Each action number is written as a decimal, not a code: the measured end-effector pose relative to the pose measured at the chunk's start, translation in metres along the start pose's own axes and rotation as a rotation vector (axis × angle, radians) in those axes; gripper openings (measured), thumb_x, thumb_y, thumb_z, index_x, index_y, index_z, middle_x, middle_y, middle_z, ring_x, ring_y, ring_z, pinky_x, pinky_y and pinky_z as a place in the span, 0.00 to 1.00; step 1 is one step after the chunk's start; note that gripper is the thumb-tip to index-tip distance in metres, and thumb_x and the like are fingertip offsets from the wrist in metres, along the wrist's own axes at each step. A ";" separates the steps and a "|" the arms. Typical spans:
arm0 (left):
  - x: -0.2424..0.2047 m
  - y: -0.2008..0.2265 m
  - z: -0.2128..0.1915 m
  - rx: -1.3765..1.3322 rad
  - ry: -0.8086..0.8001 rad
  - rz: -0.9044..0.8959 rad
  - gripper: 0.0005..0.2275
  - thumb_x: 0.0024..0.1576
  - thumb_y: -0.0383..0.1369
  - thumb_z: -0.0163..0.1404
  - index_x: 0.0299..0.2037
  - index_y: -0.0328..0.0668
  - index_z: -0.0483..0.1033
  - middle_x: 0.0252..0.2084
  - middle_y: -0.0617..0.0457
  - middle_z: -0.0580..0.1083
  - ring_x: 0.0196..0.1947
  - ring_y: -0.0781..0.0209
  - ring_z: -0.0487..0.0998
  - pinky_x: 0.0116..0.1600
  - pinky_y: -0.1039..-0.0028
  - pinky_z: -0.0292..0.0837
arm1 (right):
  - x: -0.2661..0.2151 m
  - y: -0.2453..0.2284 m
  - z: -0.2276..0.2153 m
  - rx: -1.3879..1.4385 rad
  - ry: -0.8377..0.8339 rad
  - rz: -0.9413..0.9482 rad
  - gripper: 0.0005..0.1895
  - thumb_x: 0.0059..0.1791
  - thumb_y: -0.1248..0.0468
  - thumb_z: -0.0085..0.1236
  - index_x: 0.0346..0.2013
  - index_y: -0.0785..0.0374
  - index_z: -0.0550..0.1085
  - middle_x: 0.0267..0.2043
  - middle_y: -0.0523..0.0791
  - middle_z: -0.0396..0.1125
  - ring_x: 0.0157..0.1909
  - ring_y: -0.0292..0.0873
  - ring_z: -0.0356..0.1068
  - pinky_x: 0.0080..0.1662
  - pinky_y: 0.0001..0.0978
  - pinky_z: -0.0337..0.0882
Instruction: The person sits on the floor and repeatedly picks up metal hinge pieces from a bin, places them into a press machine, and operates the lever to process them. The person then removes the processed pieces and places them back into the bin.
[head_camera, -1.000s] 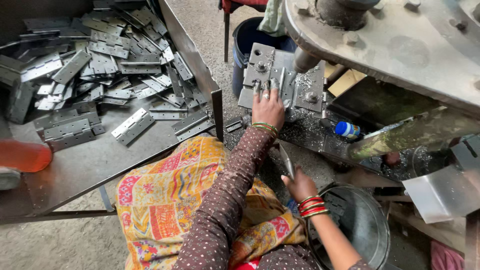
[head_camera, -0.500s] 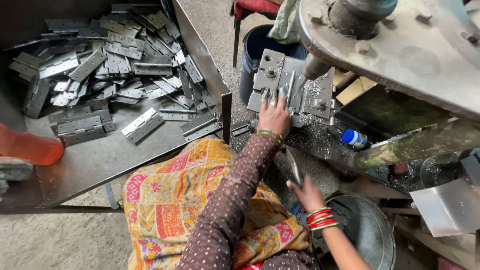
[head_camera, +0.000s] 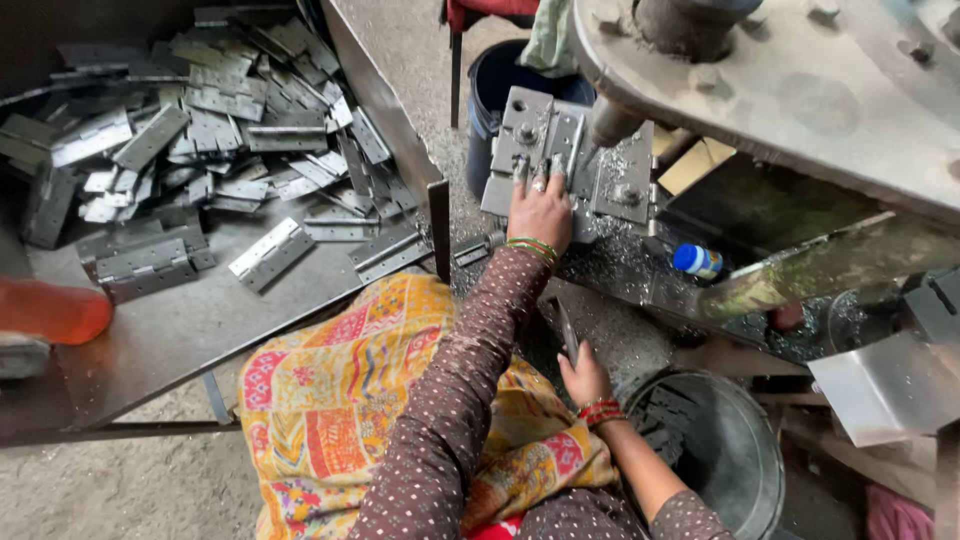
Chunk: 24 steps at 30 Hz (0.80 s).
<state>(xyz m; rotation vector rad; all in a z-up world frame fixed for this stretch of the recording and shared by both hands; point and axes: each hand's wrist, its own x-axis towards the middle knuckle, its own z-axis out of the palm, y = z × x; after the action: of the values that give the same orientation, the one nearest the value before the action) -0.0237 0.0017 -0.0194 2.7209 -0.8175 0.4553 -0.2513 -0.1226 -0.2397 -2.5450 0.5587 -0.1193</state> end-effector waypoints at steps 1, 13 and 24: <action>0.000 -0.001 -0.001 0.018 -0.040 0.003 0.12 0.59 0.31 0.44 0.46 0.37 0.80 0.56 0.47 0.71 0.58 0.51 0.72 0.72 0.45 0.53 | 0.003 -0.002 -0.010 -0.010 -0.059 -0.011 0.22 0.48 0.48 0.57 0.45 0.62 0.71 0.30 0.57 0.73 0.33 0.65 0.74 0.34 0.58 0.72; 0.034 -0.011 0.014 -0.032 -0.103 -0.080 0.13 0.60 0.31 0.42 0.49 0.39 0.79 0.64 0.48 0.68 0.65 0.50 0.68 0.69 0.45 0.55 | 0.007 -0.023 -0.066 0.021 -0.330 0.166 0.23 0.49 0.45 0.56 0.45 0.61 0.71 0.30 0.54 0.75 0.33 0.59 0.78 0.38 0.51 0.76; 0.016 -0.010 -0.011 -0.054 -0.073 -0.039 0.12 0.59 0.32 0.42 0.46 0.42 0.79 0.62 0.50 0.69 0.64 0.52 0.68 0.70 0.47 0.53 | -0.001 0.006 -0.024 0.000 -0.209 0.051 0.32 0.49 0.46 0.57 0.55 0.66 0.64 0.31 0.60 0.73 0.32 0.66 0.75 0.35 0.56 0.73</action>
<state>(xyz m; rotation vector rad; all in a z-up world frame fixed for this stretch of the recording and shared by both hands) -0.0073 0.0053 -0.0053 2.7127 -0.7815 0.3221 -0.2590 -0.1380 -0.2219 -2.5018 0.5409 0.1628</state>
